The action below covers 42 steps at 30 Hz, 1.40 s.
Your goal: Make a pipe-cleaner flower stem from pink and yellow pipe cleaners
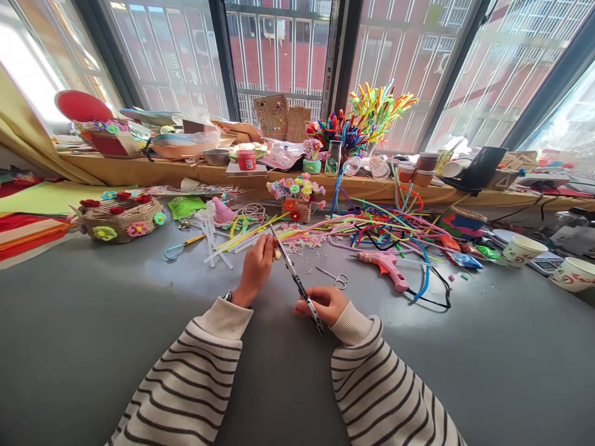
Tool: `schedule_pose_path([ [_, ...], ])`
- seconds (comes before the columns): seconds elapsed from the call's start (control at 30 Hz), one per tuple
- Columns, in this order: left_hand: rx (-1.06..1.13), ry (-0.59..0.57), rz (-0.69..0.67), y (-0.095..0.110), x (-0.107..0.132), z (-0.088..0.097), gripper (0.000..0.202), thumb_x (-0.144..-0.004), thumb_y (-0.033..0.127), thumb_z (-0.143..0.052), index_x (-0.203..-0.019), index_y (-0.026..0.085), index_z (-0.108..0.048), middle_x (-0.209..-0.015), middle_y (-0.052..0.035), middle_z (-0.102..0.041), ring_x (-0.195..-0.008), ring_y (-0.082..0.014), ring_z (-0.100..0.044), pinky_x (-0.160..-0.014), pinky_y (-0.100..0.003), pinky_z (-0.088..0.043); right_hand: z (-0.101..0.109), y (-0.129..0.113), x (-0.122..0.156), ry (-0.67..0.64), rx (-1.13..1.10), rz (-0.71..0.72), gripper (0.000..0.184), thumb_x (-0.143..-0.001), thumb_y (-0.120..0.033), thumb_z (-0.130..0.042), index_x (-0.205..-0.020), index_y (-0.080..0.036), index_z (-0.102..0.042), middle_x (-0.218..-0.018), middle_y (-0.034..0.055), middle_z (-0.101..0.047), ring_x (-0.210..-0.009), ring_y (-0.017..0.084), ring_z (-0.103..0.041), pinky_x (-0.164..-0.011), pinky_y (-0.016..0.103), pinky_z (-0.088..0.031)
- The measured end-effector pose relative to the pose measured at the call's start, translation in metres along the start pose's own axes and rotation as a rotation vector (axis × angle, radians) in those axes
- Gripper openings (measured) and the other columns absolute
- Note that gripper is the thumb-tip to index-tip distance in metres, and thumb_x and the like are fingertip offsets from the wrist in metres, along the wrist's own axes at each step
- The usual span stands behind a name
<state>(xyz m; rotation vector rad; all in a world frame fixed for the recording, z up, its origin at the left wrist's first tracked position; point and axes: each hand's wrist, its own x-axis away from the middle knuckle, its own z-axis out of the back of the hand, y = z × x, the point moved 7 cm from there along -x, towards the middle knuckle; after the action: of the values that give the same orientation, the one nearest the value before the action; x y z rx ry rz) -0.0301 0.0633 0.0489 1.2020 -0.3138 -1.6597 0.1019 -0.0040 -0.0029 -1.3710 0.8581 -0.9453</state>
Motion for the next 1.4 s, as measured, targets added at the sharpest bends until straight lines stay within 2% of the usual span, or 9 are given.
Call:
schedule_pose_path([
  [0.27,0.134,-0.026,0.008,0.001,0.000,-0.002,0.028,-0.079,0.035,-0.025,-0.060,0.018,-0.036,-0.051,0.0024,-0.040,-0.045,-0.0074,-0.036,-0.047,-0.020,-0.028,-0.005,0.002,0.001,-0.085,-0.028,0.029,0.028,-0.060,-0.038,-0.057,-0.067,-0.011,-0.051,-0.069,0.0052,-0.057,-0.067,0.015,-0.056,-0.067,0.030,-0.045],
  [0.53,0.198,-0.084,-0.051,0.008,0.004,-0.007,0.026,-0.079,0.034,-0.026,-0.063,0.018,-0.038,-0.055,0.0019,-0.041,-0.048,-0.0073,-0.035,-0.048,-0.020,-0.027,-0.009,0.001,-0.003,-0.131,-0.080,0.046,0.038,-0.062,-0.048,-0.051,-0.068,-0.011,-0.050,-0.068,0.0060,-0.055,-0.066,0.016,-0.056,-0.067,0.035,-0.044],
  [0.67,0.199,-0.082,-0.045,0.008,0.004,-0.007,0.026,-0.078,0.034,-0.027,-0.062,0.017,-0.038,-0.054,0.0022,-0.040,-0.047,-0.0071,-0.033,-0.047,-0.020,-0.027,-0.011,0.002,-0.006,-0.104,-0.078,0.026,0.038,-0.058,-0.048,-0.055,-0.066,-0.011,-0.048,-0.061,0.0041,-0.054,-0.059,0.014,-0.055,-0.061,0.032,-0.045],
  [0.83,0.196,-0.103,-0.050,0.009,0.003,-0.008,0.025,-0.078,0.035,-0.028,-0.064,0.018,-0.040,-0.055,0.0018,-0.043,-0.049,-0.0078,-0.036,-0.048,-0.020,-0.029,-0.018,0.002,-0.006,-0.187,-0.115,-0.019,0.036,-0.059,-0.045,-0.055,-0.069,-0.012,-0.046,-0.051,0.0003,-0.054,-0.040,0.010,-0.051,-0.047,0.027,-0.043],
  [0.97,0.178,-0.107,-0.051,0.008,0.002,-0.009,0.026,-0.078,0.034,-0.027,-0.065,0.018,-0.041,-0.058,0.0009,-0.045,-0.051,-0.0084,-0.038,-0.050,-0.020,-0.030,-0.014,0.001,-0.006,-0.134,-0.125,-0.011,0.035,-0.058,-0.046,-0.055,-0.065,-0.013,-0.046,-0.045,-0.0026,-0.051,-0.034,0.008,-0.047,-0.047,0.028,-0.044],
  [1.17,0.146,-0.095,-0.058,0.011,0.002,-0.008,0.025,-0.078,0.033,-0.027,-0.063,0.018,-0.040,-0.054,0.0018,-0.041,-0.049,-0.0081,-0.034,-0.049,-0.020,-0.029,-0.015,-0.001,-0.005,-0.085,-0.078,0.037,0.030,-0.060,-0.041,-0.055,-0.061,-0.013,-0.043,-0.042,-0.0044,-0.049,-0.032,0.007,-0.044,-0.046,0.028,-0.044],
  [1.4,0.154,-0.122,-0.075,0.009,0.002,-0.009,0.025,-0.078,0.033,-0.027,-0.063,0.017,-0.039,-0.055,0.0021,-0.040,-0.049,-0.0079,-0.034,-0.049,-0.020,-0.029,-0.014,0.003,-0.007,-0.100,-0.090,0.020,0.034,-0.059,-0.045,-0.054,-0.062,-0.013,-0.043,-0.048,-0.0024,-0.050,-0.038,0.008,-0.048,-0.050,0.029,-0.044],
])
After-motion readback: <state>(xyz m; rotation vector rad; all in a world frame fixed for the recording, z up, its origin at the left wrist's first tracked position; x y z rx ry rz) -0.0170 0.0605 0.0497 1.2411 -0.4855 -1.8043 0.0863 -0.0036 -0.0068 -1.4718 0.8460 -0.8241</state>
